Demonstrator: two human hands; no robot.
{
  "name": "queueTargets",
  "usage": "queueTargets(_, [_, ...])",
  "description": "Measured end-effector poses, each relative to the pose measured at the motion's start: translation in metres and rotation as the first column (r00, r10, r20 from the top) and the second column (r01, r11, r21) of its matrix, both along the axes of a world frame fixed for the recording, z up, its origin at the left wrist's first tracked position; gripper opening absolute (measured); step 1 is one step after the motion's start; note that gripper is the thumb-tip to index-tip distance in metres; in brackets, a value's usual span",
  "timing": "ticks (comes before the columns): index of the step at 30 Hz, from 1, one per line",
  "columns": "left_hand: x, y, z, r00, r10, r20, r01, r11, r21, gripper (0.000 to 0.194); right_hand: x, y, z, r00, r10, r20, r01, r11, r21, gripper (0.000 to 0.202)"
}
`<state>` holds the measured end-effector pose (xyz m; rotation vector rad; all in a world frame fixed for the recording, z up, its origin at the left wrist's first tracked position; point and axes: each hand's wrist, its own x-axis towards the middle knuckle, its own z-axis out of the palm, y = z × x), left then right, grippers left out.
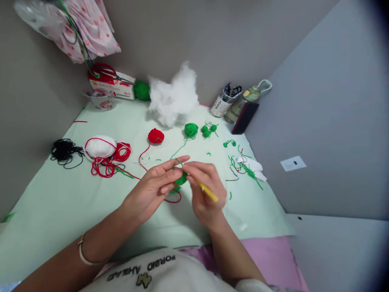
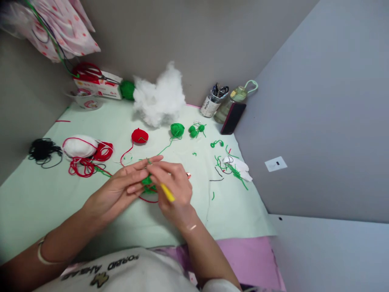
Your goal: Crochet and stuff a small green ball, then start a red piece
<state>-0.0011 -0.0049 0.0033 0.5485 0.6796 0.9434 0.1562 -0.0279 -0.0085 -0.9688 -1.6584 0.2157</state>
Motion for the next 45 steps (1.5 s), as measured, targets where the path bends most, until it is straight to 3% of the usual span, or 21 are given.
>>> queueTargets(2, [-0.001,0.002,-0.001,0.999,0.004,0.032,-0.004,1.000,-0.018,0.034,0.001,0.001,0.003,0.971,0.023,-0.238,-0.054,0.991,-0.124,0.027])
queueTargets(4, [0.000,0.002,-0.001,0.996,0.086,0.018,-0.087,0.996,0.023,0.041,0.000,0.003,0.005,0.918,0.035,-0.394,-0.129,0.968,-0.215,0.027])
queueTargets(7, [0.003,0.001,0.000,0.991,0.134,0.014,-0.135,0.989,0.063,0.048,-0.003,0.004,0.003,0.976,0.044,-0.213,-0.082,0.982,-0.172,0.025])
queueTargets(9, [0.004,0.002,-0.001,0.997,0.059,0.053,-0.059,0.998,0.009,0.043,-0.004,0.004,0.001,0.999,0.003,-0.039,-0.006,0.998,-0.068,0.031])
queueTargets(10, [0.003,0.002,-0.001,0.997,0.025,0.073,-0.024,1.000,-0.021,0.041,-0.003,0.003,0.000,1.000,-0.012,-0.029,0.011,0.999,-0.043,0.032])
queueTargets(12, [0.000,0.005,-0.001,0.996,0.014,0.089,-0.009,0.999,-0.048,0.039,-0.001,0.002,0.000,0.984,-0.005,-0.179,-0.013,0.995,-0.096,0.029])
queueTargets(14, [-0.003,0.006,0.000,0.997,0.049,0.065,-0.049,0.999,-0.011,0.041,0.001,0.003,0.002,0.917,0.018,-0.399,-0.108,0.973,-0.203,0.023])
queueTargets(16, [-0.004,0.005,0.002,0.998,0.065,0.012,-0.065,0.997,0.045,0.044,0.001,0.005,0.004,0.857,0.035,-0.514,-0.200,0.942,-0.270,0.020])
queueTargets(21, [-0.002,-0.001,0.000,0.993,0.030,-0.115,-0.010,0.985,0.172,0.040,-0.001,0.007,0.005,0.859,0.064,-0.509,-0.274,0.896,-0.349,0.017])
queueTargets(26, [-0.010,-0.001,-0.001,0.987,-0.052,-0.152,0.083,0.975,0.205,0.037,0.003,0.012,0.005,0.731,0.082,-0.678,-0.425,0.832,-0.357,0.017])
queueTargets(29, [-0.015,0.000,0.001,0.983,-0.026,-0.181,0.067,0.972,0.226,0.038,0.004,0.015,0.007,0.696,0.083,-0.714,-0.457,0.818,-0.350,0.020])
queueTargets(40, [-0.018,0.001,0.002,0.945,0.076,-0.318,0.035,0.944,0.329,0.036,0.008,0.011,0.012,0.752,0.138,-0.645,-0.452,0.820,-0.352,0.023])
queueTargets(45, [-0.017,0.002,0.004,0.931,0.107,-0.348,0.022,0.938,0.347,0.035,0.006,0.005,0.013,0.826,0.137,-0.546,-0.364,0.869,-0.334,0.023])
